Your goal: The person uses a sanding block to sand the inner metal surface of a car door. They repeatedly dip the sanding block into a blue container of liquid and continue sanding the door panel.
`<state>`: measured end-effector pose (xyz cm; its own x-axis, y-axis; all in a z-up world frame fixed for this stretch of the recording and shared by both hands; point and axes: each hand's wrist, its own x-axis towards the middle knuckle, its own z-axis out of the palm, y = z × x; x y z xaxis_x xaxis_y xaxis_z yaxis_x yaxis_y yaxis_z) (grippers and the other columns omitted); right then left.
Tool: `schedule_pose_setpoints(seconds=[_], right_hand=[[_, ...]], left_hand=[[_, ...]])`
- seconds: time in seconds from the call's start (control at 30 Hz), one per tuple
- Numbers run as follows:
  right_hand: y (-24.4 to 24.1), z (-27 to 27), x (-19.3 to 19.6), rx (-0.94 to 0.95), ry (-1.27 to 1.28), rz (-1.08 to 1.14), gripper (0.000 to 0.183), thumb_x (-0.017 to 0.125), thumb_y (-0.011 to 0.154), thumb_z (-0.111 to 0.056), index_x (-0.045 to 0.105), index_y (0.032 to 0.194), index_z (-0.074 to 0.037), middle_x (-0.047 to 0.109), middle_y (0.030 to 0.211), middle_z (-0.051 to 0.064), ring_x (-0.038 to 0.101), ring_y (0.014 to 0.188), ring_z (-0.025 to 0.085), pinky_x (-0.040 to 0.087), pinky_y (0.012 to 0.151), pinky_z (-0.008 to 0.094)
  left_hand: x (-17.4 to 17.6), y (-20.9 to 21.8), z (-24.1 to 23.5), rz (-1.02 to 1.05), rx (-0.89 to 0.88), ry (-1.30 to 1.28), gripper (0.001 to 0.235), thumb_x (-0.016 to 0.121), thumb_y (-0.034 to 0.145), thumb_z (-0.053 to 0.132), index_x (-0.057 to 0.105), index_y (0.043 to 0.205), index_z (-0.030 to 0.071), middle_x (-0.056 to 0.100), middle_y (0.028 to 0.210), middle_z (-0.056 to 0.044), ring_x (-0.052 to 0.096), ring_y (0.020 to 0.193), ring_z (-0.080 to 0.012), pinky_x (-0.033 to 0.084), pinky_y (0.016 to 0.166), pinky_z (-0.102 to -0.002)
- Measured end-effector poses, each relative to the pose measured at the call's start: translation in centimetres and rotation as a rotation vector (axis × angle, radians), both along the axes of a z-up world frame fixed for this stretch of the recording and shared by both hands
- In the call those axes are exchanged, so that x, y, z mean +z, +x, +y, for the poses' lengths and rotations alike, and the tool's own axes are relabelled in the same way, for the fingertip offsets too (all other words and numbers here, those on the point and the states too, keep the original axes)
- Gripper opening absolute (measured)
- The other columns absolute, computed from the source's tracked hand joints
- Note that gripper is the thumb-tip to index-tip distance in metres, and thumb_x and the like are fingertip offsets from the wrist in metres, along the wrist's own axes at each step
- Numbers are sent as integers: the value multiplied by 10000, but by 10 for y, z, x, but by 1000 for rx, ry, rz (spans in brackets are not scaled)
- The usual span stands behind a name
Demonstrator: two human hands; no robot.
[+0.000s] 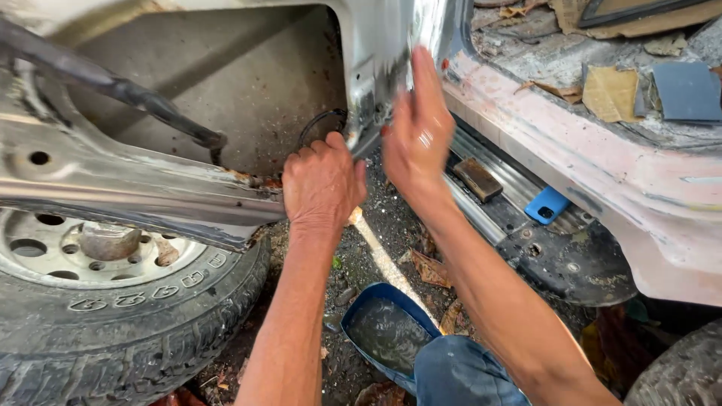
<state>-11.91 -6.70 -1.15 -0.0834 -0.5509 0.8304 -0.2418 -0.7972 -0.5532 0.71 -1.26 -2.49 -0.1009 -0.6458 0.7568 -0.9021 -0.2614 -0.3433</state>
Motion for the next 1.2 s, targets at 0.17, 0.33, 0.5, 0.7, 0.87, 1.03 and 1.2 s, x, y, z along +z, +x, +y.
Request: schedule_pose_setpoints(seconds=[0.17,0.33,0.5,0.7,0.87,1.03,1.2], right_hand=[[72,-1,-2,149,-17,75,793,202,1120,-675,-207,1646,-245,-273,1719,223,-156,1650,439,0,1383,604],[54,0,25,153,230,115,1056,267,946,-766,-72,1610,-18,-131,1711,262,-80,1631,396,-69,1252,712],[55,12,43,259,303,201,1199,155,842,-855,-173,1546,59,-297,1631,290,-142,1582,469,-30,1266,652],[63,13,38,106,346,77,1197,196,835,-844,-10,1574,74,-46,1690,290,-28,1600,407,-34,1224,695],[61,27,29,120,409,138,1146,289,881,-766,48,1560,125,-75,1660,329,-54,1563,481,-21,1218,636],[64,44,40,119,506,115,1203,232,814,-801,54,1552,133,-71,1655,336,-59,1560,446,-36,1193,629],[65,28,41,51,571,70,1262,214,742,-850,173,1542,126,58,1642,357,16,1547,472,-19,1136,720]], left_hand=[[-7,10,-6,309,-73,133,293,757,870,233,586,664,115,598,620,-80,491,494,-189,459,513,-367],[-8,3,-5,61,79,263,355,662,914,440,617,689,169,577,633,-15,494,521,-144,423,538,-331],[4,4,-2,286,15,262,343,725,964,313,553,686,208,530,591,11,411,492,-138,378,477,-330],[-4,11,-5,106,24,228,378,641,925,439,624,700,136,559,651,-31,480,508,-144,439,529,-332],[-7,9,-4,76,35,267,268,679,882,372,646,729,155,620,676,-54,527,592,-174,428,618,-335],[-4,8,3,71,40,246,262,686,884,368,641,737,156,613,667,-46,524,575,-170,432,599,-334],[-6,15,0,74,56,243,255,695,886,364,636,749,157,604,655,-35,522,555,-165,437,574,-333]])
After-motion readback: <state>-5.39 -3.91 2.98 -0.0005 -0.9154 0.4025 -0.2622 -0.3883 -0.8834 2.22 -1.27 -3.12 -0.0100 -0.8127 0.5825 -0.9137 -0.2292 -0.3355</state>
